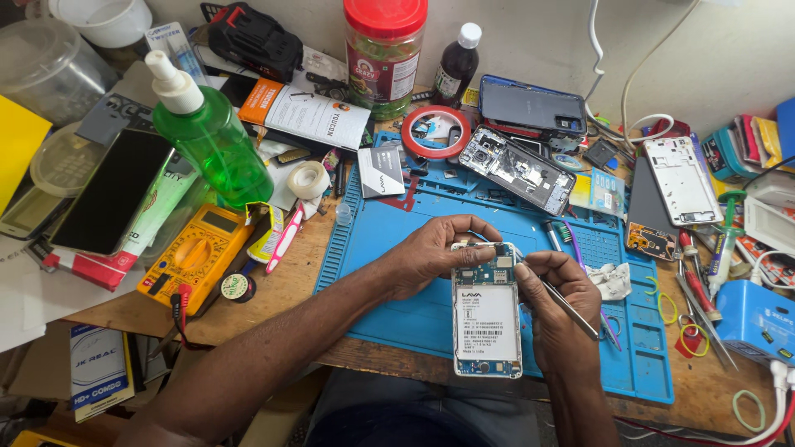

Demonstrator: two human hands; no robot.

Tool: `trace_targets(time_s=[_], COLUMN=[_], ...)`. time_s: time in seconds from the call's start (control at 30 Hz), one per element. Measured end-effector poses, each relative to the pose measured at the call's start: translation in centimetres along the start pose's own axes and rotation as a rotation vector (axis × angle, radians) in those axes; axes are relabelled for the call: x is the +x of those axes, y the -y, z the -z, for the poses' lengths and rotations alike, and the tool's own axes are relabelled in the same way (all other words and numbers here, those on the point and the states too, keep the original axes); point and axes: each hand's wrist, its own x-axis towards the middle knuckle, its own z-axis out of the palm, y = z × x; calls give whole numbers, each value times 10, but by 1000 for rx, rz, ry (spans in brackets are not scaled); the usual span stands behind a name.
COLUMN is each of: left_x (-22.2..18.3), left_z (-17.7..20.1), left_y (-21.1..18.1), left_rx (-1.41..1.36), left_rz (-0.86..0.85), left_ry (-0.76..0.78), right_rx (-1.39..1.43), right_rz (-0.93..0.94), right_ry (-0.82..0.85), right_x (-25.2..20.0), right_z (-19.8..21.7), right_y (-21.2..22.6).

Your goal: The person disassembles a white smartphone on a cluttered workbench. They remove the back cover, disconnect ribbon cables using tweezers, and detach the battery from the motherboard. The person then uses a screwdriver to remove screws from the internal frame.

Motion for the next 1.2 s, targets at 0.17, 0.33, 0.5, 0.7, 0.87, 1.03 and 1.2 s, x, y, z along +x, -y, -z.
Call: trace_targets(time_s=[0.17, 0.33, 0.5, 0.7, 0.87, 1.03, 1.2], left_x=[0, 1, 0, -1, 1, 4, 5], left_z=[2, 4, 6, 5, 6, 8, 10], left_y=[-4, -3, -13, -14, -13, -10, -6], left_rx=[-73, -102, 1, 2, 100, 116, 111], left_rz=[19, 48, 15, 13, 44, 93, 99], left_ry=[48, 48, -48, -99, -174, -189, -177], right_rx=[5, -180, 66, 214, 124, 16, -294], right_rz=[39, 149, 311, 343, 311, 283, 436], right_ry=[-46, -119, -177, -62, -113, -141, 7], right_x=[4, -6, -8, -18, -17, -20, -23], right_z=[-1, 2, 38, 79, 66, 45, 36], right_y=[2, 13, 25, 4, 3, 20, 28])
